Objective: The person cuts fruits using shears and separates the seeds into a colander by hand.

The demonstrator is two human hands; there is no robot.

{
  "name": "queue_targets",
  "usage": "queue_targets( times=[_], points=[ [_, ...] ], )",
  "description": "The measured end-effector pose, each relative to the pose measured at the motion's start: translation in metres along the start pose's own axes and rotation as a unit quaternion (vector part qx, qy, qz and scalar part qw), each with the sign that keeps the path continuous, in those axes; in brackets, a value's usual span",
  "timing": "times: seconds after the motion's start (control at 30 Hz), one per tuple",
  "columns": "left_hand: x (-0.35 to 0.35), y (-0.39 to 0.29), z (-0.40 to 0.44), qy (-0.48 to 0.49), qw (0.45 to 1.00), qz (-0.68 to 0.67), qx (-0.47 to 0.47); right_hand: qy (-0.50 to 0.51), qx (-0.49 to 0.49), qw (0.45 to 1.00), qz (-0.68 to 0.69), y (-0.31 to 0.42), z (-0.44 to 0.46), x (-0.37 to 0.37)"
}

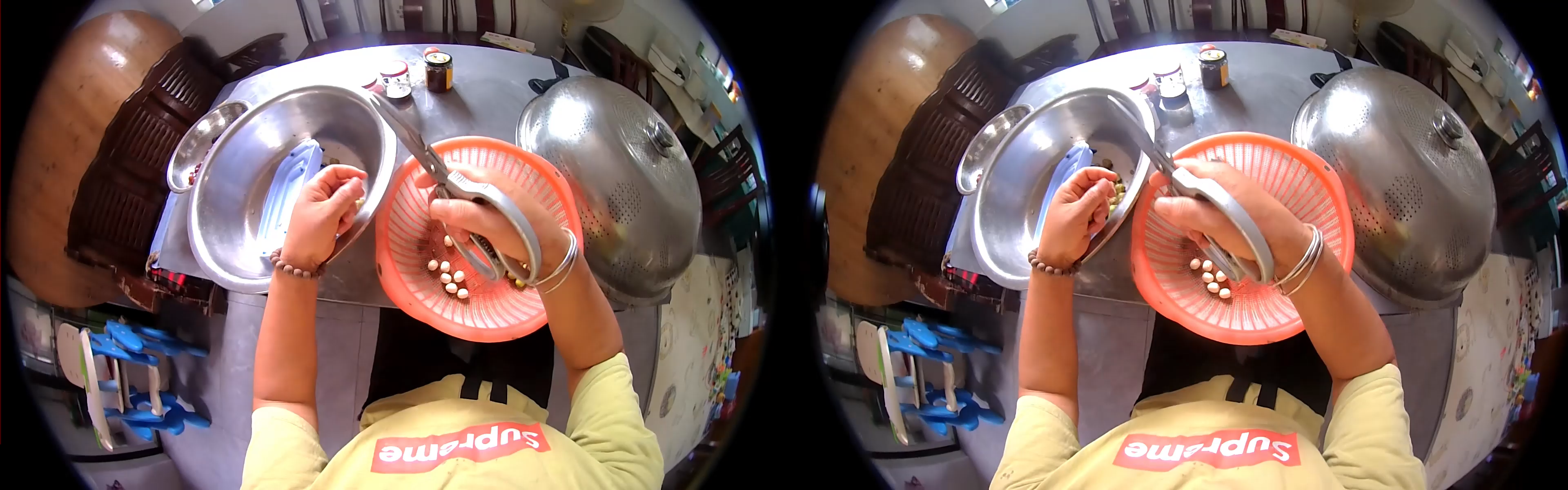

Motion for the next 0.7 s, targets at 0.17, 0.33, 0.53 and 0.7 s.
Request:
queue_targets(
  times=[0.17,0.33,0.53,0.7],
  points=[
    [-0.019,0.004,-0.003,-0.117,0.987,-0.106,-0.031,-0.01,-0.078,0.991,-0.109,-0.018,0.011,0.013],
    [-0.022,0.006,-0.003,-0.134,0.982,-0.127,-0.043,0.003,-0.044,0.986,-0.159,-0.042,0.021,0.02],
    [-0.022,0.004,-0.004,-0.12,0.976,-0.18,-0.026,0.001,-0.076,0.966,-0.246,-0.038,0.023,0.022],
    [-0.02,0.002,-0.003,-0.1,0.979,-0.176,0.013,0.013,-0.009,0.967,-0.255,-0.037,0.021,0.025]
  ],
)
Point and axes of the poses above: each hand's wrist, its own z-axis towards the middle knuckle, its own x-axis out of the palm, y = z × x, the point moved 6 cm from there along z, towards the middle knuckle, and after that the axes turned 2 degrees about z, right-handed, at the moved point
